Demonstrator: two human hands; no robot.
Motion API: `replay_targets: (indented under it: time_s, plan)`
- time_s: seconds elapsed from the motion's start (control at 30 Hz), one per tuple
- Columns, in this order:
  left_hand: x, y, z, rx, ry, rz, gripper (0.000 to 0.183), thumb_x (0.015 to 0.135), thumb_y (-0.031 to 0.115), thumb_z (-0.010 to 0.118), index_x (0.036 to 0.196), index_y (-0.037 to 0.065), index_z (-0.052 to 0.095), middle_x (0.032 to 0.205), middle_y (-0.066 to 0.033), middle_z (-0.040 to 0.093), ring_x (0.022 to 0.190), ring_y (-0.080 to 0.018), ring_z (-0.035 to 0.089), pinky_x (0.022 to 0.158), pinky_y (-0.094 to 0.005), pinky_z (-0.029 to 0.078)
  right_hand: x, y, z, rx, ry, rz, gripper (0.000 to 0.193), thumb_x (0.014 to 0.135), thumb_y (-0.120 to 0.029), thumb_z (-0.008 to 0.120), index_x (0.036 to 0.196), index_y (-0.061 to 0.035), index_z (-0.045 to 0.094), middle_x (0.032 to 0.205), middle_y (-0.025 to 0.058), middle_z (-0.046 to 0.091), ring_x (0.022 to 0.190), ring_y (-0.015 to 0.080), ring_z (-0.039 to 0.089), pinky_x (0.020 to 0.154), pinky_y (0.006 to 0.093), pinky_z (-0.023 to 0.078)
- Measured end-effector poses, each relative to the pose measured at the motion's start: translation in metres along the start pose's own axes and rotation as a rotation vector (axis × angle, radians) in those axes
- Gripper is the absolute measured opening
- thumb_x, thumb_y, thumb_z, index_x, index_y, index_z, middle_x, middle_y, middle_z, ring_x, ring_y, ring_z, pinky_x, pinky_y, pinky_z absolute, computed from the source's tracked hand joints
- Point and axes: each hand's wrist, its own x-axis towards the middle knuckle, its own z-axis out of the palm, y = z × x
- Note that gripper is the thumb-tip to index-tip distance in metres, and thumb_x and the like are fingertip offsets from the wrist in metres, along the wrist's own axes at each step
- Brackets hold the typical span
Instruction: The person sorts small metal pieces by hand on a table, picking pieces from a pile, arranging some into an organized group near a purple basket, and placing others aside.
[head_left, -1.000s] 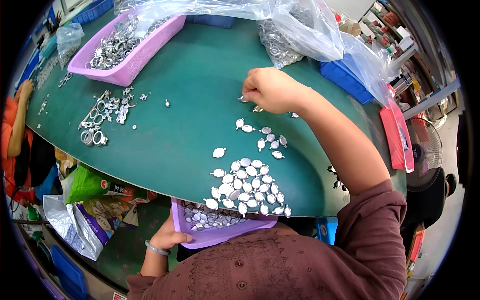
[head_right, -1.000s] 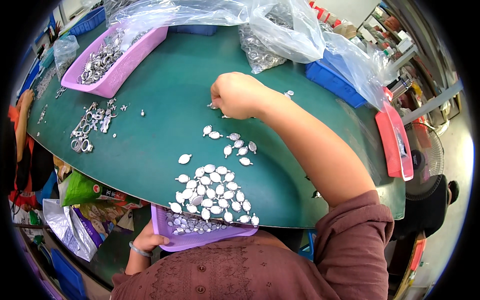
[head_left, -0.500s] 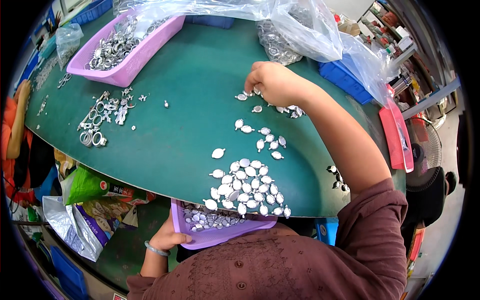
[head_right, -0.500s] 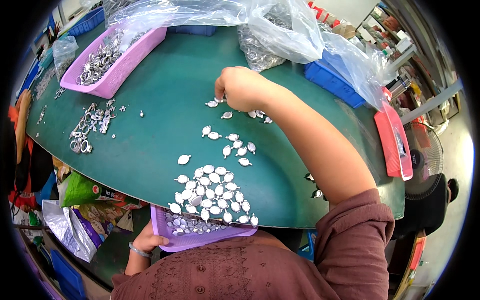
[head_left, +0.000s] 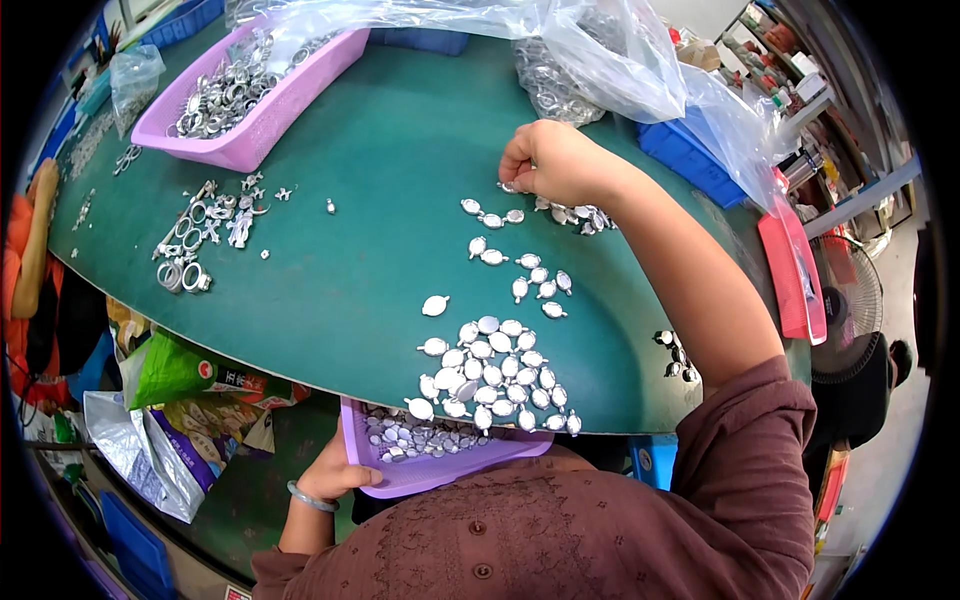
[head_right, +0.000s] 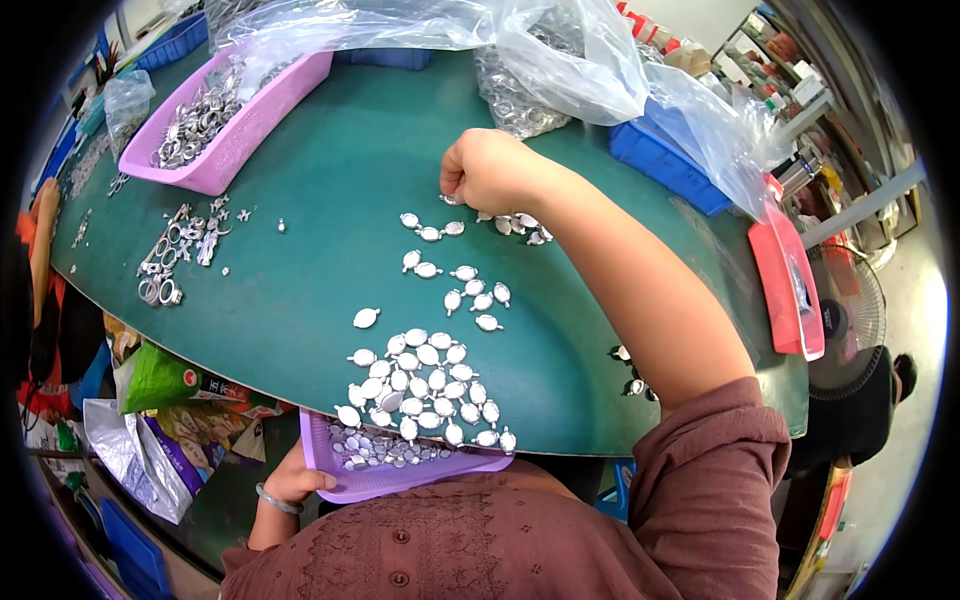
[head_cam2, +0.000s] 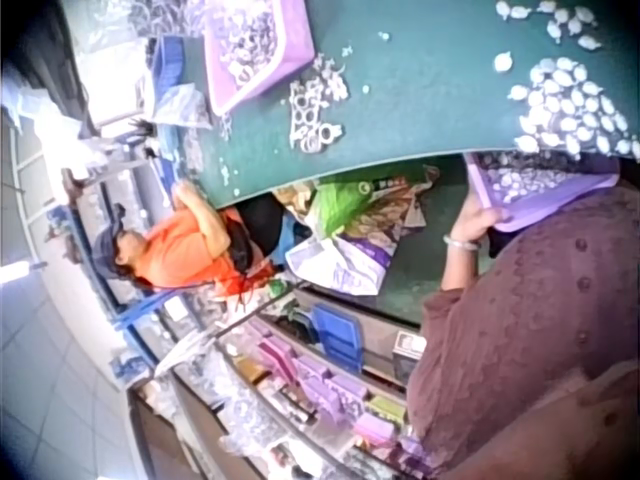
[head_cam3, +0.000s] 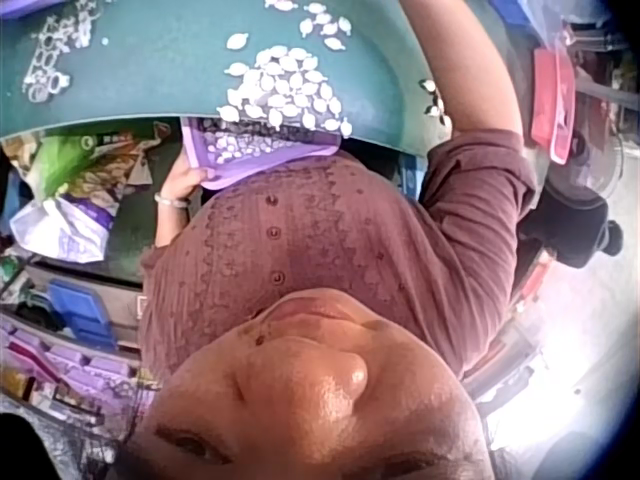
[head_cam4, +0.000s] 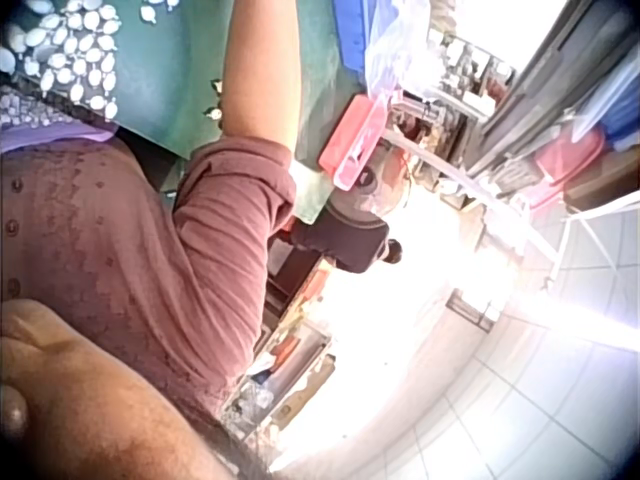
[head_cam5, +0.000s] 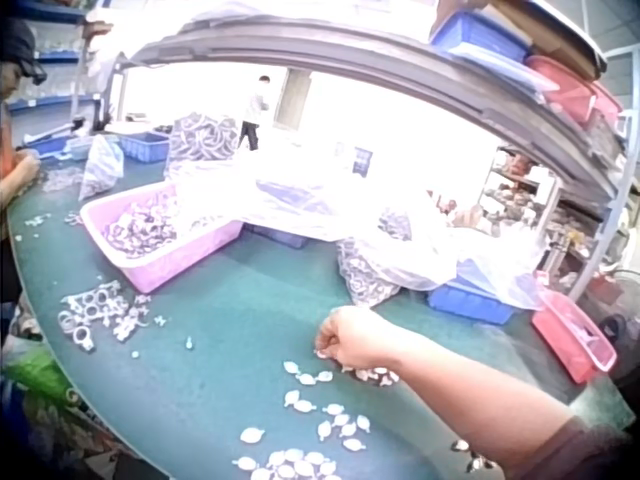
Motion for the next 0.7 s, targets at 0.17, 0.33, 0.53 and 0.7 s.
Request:
replay_targets:
  time_s: [0.17,0.33,0.53,0.7]
  plan:
    - [0.001,0.000,0.001,-0.005,-0.001,-0.004,0.099,0.051,0.013,0.070,0.135,-0.004,0.018,0.126,-0.0124,0.040,0.113,-0.0234,0.043,0.096,-0.0340,0.034,-0.004,0.002,-0.010,-0.088,0.061,0.040,0.015,0.068,-0.003,0.058,0.082,-0.0019,0.065,0.078,0.0128,0.063,0.074,0.0240,0.061,0.068,0.0326,0.048]
    - [0.001,-0.001,-0.001,0.013,-0.001,0.006,0.100,0.052,0.014,0.070,0.135,-0.004,0.018,0.126,-0.0127,0.040,0.113,-0.0235,0.043,0.096,-0.0343,0.034,-0.004,0.002,-0.010,-0.205,-0.029,0.125,0.019,0.068,-0.002,0.054,0.083,-0.0025,0.066,0.079,0.0156,0.064,0.075,0.0282,0.061,0.070,0.0350,0.048]
    - [0.001,0.001,0.001,0.000,-0.005,-0.005,0.101,0.051,0.015,0.071,0.135,-0.004,0.018,0.127,-0.0127,0.040,0.113,-0.0235,0.043,0.096,-0.0340,0.034,-0.006,0.009,-0.008,-0.007,0.041,-0.062,0.015,0.068,-0.005,0.057,0.079,-0.0021,0.065,0.079,0.0156,0.064,0.075,0.0287,0.061,0.070,0.0349,0.048]
    - [0.002,0.003,0.001,-0.001,-0.002,0.012,0.101,0.052,0.016,0.071,0.135,-0.004,0.018,0.126,-0.0122,0.041,0.113,-0.0231,0.043,0.096,-0.0338,0.035,-0.009,0.003,-0.007,-0.172,-0.042,0.068,0.013,0.069,-0.009,0.062,0.078,0.0000,0.064,0.077,0.0128,0.061,0.071,0.0229,0.059,0.066,0.0317,0.047]
